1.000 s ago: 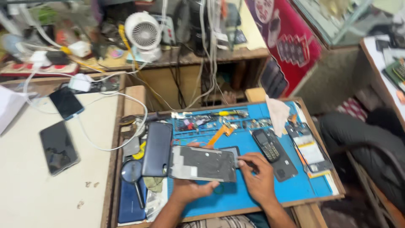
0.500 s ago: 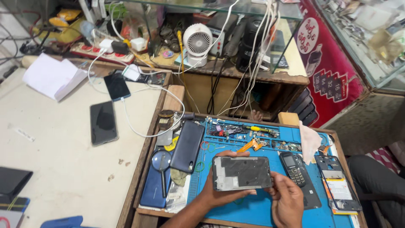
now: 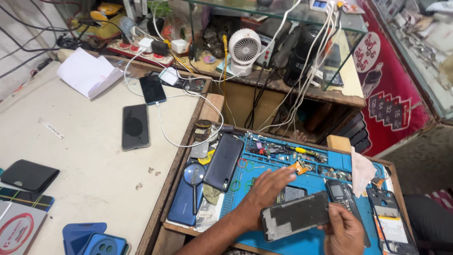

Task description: The person handles a disassembled smartphone, using a small tool to pry and adjust internal components. They repeatedly open and close the device, manipulate a ribbon cable, and wipe the screen with a cloth.

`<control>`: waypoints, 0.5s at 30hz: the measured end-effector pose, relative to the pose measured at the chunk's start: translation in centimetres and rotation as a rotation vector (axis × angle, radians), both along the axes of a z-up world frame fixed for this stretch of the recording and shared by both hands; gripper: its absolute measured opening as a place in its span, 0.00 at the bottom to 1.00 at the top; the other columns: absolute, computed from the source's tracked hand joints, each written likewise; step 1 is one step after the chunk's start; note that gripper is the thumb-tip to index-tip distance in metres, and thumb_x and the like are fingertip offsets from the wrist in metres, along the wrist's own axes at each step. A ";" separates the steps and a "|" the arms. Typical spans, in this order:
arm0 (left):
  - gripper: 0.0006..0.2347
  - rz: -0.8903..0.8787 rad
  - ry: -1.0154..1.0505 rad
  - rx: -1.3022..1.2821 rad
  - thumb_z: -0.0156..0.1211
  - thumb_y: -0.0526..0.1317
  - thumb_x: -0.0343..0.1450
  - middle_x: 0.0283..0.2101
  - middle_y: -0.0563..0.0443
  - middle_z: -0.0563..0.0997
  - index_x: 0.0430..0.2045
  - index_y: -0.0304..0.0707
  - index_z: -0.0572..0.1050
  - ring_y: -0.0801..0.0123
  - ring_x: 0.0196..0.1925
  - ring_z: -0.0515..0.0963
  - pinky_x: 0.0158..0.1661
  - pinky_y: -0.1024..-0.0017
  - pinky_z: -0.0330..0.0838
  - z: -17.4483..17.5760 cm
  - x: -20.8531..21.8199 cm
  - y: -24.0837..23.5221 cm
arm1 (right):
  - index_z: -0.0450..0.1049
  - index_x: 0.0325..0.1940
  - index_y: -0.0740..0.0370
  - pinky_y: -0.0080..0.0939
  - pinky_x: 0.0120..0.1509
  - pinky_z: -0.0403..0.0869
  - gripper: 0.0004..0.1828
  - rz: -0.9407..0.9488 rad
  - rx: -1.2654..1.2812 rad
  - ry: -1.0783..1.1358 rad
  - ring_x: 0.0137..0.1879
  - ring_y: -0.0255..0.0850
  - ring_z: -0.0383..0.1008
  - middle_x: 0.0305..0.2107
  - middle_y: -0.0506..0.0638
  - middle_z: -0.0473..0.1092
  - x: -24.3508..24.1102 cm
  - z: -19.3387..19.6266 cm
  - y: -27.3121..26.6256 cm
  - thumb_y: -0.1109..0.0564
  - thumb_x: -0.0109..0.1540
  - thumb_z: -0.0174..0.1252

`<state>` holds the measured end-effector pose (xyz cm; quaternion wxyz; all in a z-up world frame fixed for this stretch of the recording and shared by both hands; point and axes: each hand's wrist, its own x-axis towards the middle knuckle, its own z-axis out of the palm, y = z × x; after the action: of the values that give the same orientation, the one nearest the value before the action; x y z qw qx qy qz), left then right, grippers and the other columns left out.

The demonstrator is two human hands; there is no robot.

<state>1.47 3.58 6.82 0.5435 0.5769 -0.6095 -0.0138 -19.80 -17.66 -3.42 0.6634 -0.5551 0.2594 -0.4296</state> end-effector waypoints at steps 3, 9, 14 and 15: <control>0.32 -0.172 0.515 0.126 0.61 0.50 0.72 0.70 0.37 0.69 0.72 0.45 0.57 0.51 0.71 0.70 0.70 0.51 0.64 -0.9 -0.2 -0.6 | 0.75 0.45 0.76 0.38 0.29 0.77 0.09 0.037 -0.204 -0.014 0.35 0.41 0.77 0.42 0.61 0.74 -1.2 1.1 -1.5 0.64 0.68 0.54; 0.35 -0.776 1.404 0.346 0.44 0.63 0.80 0.67 0.31 0.68 0.79 0.43 0.52 0.51 0.64 0.75 0.62 0.58 0.71 -4.6 -3.7 -3.3 | 0.76 0.44 0.76 0.39 0.32 0.74 0.09 0.171 -0.217 0.017 0.33 0.42 0.74 0.43 0.62 0.74 -2.2 4.9 -1.7 0.63 0.68 0.56; 0.34 -1.219 1.646 0.265 0.41 0.65 0.82 0.64 0.28 0.69 0.78 0.42 0.52 0.42 0.55 0.80 0.49 0.57 0.81 -7.0 -4.0 -3.7 | 0.76 0.44 0.75 0.34 0.39 0.67 0.10 0.130 -0.229 0.181 0.39 0.36 0.68 0.45 0.55 0.73 -0.6 6.7 0.0 0.61 0.68 0.58; 0.33 -1.259 1.648 0.299 0.41 0.64 0.83 0.64 0.27 0.69 0.75 0.37 0.53 0.41 0.55 0.80 0.48 0.57 0.81 -7.3 -3.6 -4.2 | 0.76 0.43 0.75 0.33 0.41 0.68 0.09 0.140 -0.240 0.213 0.40 0.35 0.69 0.43 0.54 0.72 -0.5 6.9 0.2 0.61 0.68 0.57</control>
<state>-2.17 -0.60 -0.45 0.6083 0.0290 -0.2329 -0.7582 -20.34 -17.48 3.53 0.5893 -0.6895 0.2359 -0.3488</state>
